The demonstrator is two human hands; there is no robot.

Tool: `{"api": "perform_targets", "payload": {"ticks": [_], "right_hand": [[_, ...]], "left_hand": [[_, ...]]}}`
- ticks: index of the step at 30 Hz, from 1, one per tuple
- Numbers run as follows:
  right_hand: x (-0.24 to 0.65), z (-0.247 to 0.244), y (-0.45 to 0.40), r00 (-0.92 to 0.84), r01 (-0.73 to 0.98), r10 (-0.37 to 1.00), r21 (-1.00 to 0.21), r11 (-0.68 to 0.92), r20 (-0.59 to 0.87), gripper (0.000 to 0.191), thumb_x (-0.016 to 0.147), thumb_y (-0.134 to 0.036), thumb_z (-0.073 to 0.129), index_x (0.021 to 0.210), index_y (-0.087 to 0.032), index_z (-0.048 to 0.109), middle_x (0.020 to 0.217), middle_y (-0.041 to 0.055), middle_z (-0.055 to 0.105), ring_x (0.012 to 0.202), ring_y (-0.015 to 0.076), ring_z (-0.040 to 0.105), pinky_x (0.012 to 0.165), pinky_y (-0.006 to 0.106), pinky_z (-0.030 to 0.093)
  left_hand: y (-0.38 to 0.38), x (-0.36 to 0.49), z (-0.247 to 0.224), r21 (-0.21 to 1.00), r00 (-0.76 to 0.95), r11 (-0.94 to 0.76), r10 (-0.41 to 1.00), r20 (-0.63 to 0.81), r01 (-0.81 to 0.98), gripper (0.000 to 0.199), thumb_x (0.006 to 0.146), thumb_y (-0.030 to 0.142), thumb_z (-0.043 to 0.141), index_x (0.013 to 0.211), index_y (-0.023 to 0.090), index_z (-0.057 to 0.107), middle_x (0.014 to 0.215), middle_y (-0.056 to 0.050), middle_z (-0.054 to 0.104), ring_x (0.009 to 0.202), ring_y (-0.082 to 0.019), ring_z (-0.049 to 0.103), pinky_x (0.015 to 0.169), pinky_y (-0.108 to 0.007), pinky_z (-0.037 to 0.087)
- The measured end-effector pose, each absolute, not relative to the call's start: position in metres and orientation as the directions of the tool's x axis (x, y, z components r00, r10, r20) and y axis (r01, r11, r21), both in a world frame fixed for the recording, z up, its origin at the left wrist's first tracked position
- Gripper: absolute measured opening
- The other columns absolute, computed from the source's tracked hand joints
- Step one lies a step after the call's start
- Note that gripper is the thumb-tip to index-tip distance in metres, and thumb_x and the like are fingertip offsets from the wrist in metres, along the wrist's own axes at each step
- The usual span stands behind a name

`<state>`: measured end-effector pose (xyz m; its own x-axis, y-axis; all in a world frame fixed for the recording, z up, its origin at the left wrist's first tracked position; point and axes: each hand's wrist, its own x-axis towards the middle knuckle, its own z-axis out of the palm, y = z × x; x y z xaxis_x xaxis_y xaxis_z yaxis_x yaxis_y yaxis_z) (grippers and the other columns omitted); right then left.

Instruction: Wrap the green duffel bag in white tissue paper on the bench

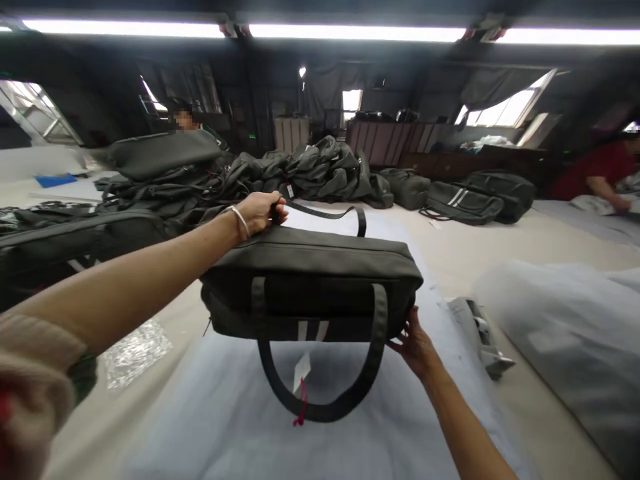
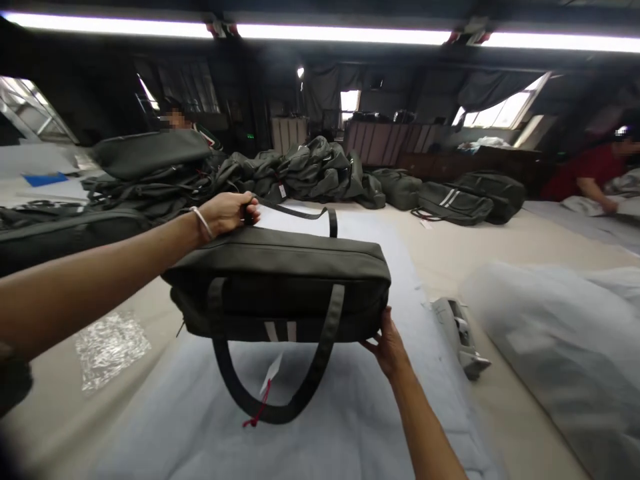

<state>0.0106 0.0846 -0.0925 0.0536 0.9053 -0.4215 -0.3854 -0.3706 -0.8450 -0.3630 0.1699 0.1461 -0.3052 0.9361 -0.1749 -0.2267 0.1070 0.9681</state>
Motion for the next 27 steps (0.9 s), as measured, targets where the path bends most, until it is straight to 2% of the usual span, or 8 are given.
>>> {"api": "perform_targets", "payload": {"ticks": [4, 10, 18, 23, 25, 27], "right_hand": [[0.033, -0.106, 0.107, 0.098, -0.386, 0.874, -0.828, -0.407, -0.476, 0.068, 0.072, -0.079, 0.056, 0.127, -0.038, 0.053, 0.143, 0.0046, 0.046, 0.115, 0.0322, 0.055, 0.084, 0.056, 0.054], [0.045, -0.118, 0.147, 0.121, -0.362, 0.880, -0.846, -0.392, -0.459, 0.062, 0.075, -0.079, 0.053, 0.123, -0.040, 0.053, 0.146, 0.0003, 0.043, 0.121, 0.0312, 0.051, 0.087, 0.057, 0.052], [0.035, -0.136, 0.172, 0.118, -0.278, 0.879, -0.866, -0.417, -0.461, 0.070, 0.073, -0.082, 0.050, 0.126, -0.037, 0.049, 0.142, 0.0046, 0.047, 0.115, 0.0293, 0.056, 0.082, 0.051, 0.056], [0.027, -0.152, 0.176, 0.171, -0.147, 0.868, -0.883, -0.445, -0.466, 0.076, 0.077, -0.085, 0.035, 0.133, -0.034, 0.042, 0.144, 0.0095, 0.042, 0.103, 0.0269, 0.061, 0.073, 0.047, 0.059], [0.030, -0.156, 0.177, 0.195, -0.043, 0.865, -0.885, -0.464, -0.463, 0.077, 0.078, -0.084, 0.034, 0.130, -0.028, 0.046, 0.140, 0.0125, 0.046, 0.095, 0.0252, 0.064, 0.069, 0.045, 0.060], [0.039, -0.160, 0.171, 0.229, 0.095, 0.868, -0.877, -0.471, -0.441, 0.073, 0.079, -0.079, 0.042, 0.125, -0.023, 0.051, 0.133, 0.0148, 0.052, 0.089, 0.0247, 0.065, 0.066, 0.044, 0.060]], "left_hand": [[0.201, -0.332, 0.130, 0.980, -0.318, 0.115, 0.934, -0.163, -0.165, 0.026, 0.097, 0.021, 0.049, 0.071, 0.015, 0.053, 0.047, 0.002, 0.048, 0.042, -0.012, 0.053, 0.049, -0.023, 0.050], [0.229, -0.321, 0.104, 0.988, -0.377, 0.116, 0.914, -0.147, -0.105, 0.030, 0.097, 0.019, 0.042, 0.069, 0.015, 0.051, 0.043, 0.004, 0.045, 0.041, -0.011, 0.049, 0.049, -0.023, 0.049], [0.256, -0.325, 0.071, 0.998, -0.475, 0.051, 0.878, -0.062, -0.036, 0.024, 0.090, 0.019, 0.051, 0.066, 0.017, 0.051, 0.042, 0.004, 0.045, 0.042, -0.011, 0.049, 0.051, -0.022, 0.048], [0.277, -0.318, 0.046, 0.999, -0.459, 0.024, 0.889, -0.006, 0.033, 0.027, 0.092, 0.019, 0.049, 0.065, 0.017, 0.053, 0.045, 0.003, 0.049, 0.046, -0.011, 0.052, 0.057, -0.023, 0.048], [0.281, -0.321, 0.038, 0.983, -0.402, 0.019, 0.914, 0.058, 0.185, 0.022, 0.089, 0.018, 0.055, 0.067, 0.015, 0.057, 0.053, 0.000, 0.057, 0.057, -0.013, 0.059, 0.066, -0.025, 0.049], [0.272, -0.331, 0.032, 0.899, -0.308, -0.050, 0.930, 0.200, 0.435, 0.008, 0.085, 0.017, 0.063, 0.077, 0.013, 0.062, 0.074, -0.005, 0.067, 0.081, -0.018, 0.065, 0.081, -0.027, 0.048]]}}
